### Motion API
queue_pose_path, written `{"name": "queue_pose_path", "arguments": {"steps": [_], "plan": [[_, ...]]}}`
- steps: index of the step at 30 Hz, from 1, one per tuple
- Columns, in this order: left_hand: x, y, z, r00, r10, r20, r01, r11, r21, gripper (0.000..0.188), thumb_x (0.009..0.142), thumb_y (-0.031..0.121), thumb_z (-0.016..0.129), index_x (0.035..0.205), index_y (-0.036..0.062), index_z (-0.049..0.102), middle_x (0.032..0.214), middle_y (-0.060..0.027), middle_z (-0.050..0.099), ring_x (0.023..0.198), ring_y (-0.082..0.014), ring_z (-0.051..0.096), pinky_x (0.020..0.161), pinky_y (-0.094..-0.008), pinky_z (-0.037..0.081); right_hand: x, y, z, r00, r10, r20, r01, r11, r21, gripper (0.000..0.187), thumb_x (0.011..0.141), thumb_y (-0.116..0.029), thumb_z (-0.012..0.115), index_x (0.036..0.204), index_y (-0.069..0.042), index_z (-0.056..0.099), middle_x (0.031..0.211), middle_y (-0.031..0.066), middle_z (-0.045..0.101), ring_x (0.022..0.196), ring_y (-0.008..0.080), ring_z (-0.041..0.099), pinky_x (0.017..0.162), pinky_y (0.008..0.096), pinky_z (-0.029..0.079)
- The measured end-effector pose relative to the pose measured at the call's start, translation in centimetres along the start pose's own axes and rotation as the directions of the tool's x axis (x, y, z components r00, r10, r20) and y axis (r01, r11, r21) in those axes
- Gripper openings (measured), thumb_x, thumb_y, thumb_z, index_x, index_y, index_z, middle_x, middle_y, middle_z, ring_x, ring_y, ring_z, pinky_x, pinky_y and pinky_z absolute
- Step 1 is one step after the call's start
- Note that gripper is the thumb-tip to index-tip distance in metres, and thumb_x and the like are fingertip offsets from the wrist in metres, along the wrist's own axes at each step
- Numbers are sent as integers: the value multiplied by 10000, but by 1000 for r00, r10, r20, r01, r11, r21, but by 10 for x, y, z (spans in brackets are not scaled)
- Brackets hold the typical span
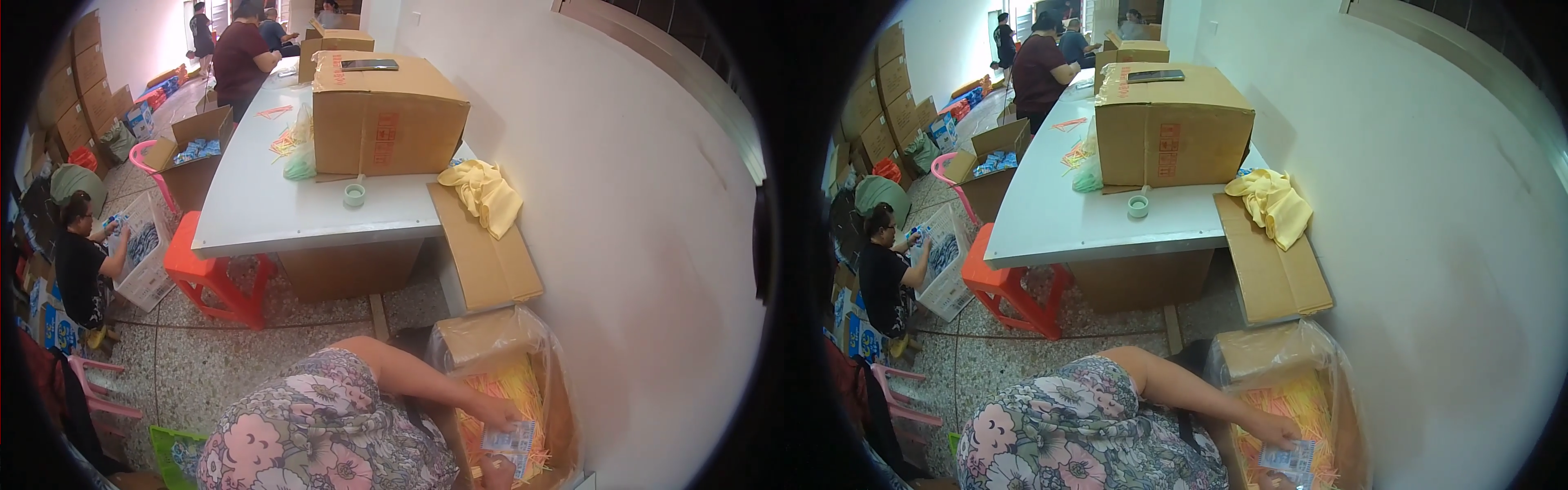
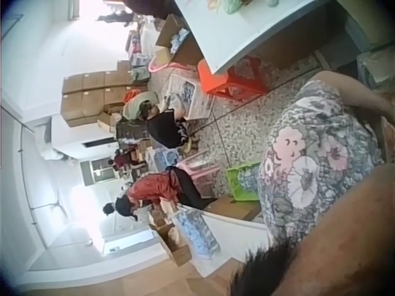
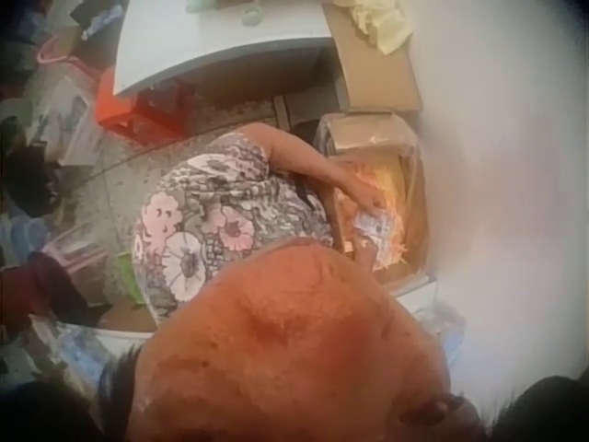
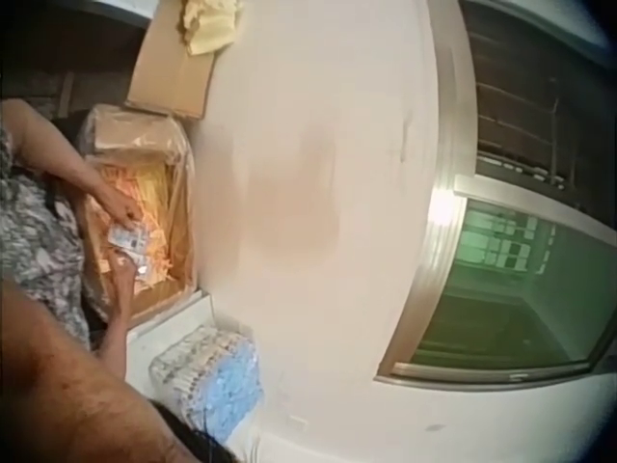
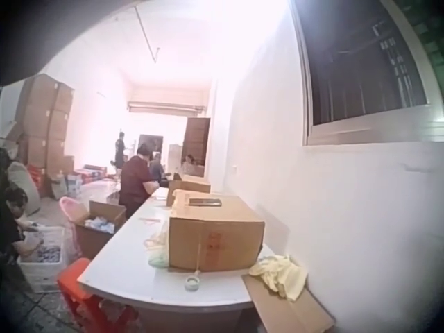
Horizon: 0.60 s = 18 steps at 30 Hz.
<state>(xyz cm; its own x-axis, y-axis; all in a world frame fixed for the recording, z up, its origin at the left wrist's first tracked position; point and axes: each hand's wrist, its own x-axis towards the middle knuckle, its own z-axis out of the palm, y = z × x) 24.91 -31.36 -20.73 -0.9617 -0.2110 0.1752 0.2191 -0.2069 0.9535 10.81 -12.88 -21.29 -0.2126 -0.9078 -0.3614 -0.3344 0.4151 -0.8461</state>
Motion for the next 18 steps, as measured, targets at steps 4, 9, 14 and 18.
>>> {"name": "queue_pose_path", "arguments": {"steps": [4,9,14,18], "plan": [[-3,20,-5,998,-44,-55,57,968,245,200,833,146,555,735,-23,512,643,-30,505,617,-80,480,540,-284,426,12,22,-10,993,-116,7,116,986,-123,230,757,-204,682,850,3,644,783,78,622,744,165,538,664,320,447],[2,3,-10,1000,-18,-20,24,941,338,199,833,153,550,737,-18,517,653,-47,508,615,-87,480,547,-286,424,34,47,-47,997,-80,5,77,942,-326,275,761,-197,679,960,-14,629,847,83,628,797,178,557,716,322,458],[-5,10,0,999,44,17,-47,949,311,206,848,163,539,767,-26,530,654,-50,511,621,-89,485,553,-295,428,-1,-65,-12,987,-118,-108,105,987,-119,417,796,-179,658,1161,-15,541,978,100,608,890,183,557,790,315,449],[-6,13,14,997,74,19,-74,996,50,218,852,185,508,818,-19,574,676,-39,570,627,-85,524,542,-292,441,-10,-78,-5,970,-158,-186,147,987,-71,405,852,-175,607,1205,0,515,1089,135,592,962,211,552,872,333,420]]}}
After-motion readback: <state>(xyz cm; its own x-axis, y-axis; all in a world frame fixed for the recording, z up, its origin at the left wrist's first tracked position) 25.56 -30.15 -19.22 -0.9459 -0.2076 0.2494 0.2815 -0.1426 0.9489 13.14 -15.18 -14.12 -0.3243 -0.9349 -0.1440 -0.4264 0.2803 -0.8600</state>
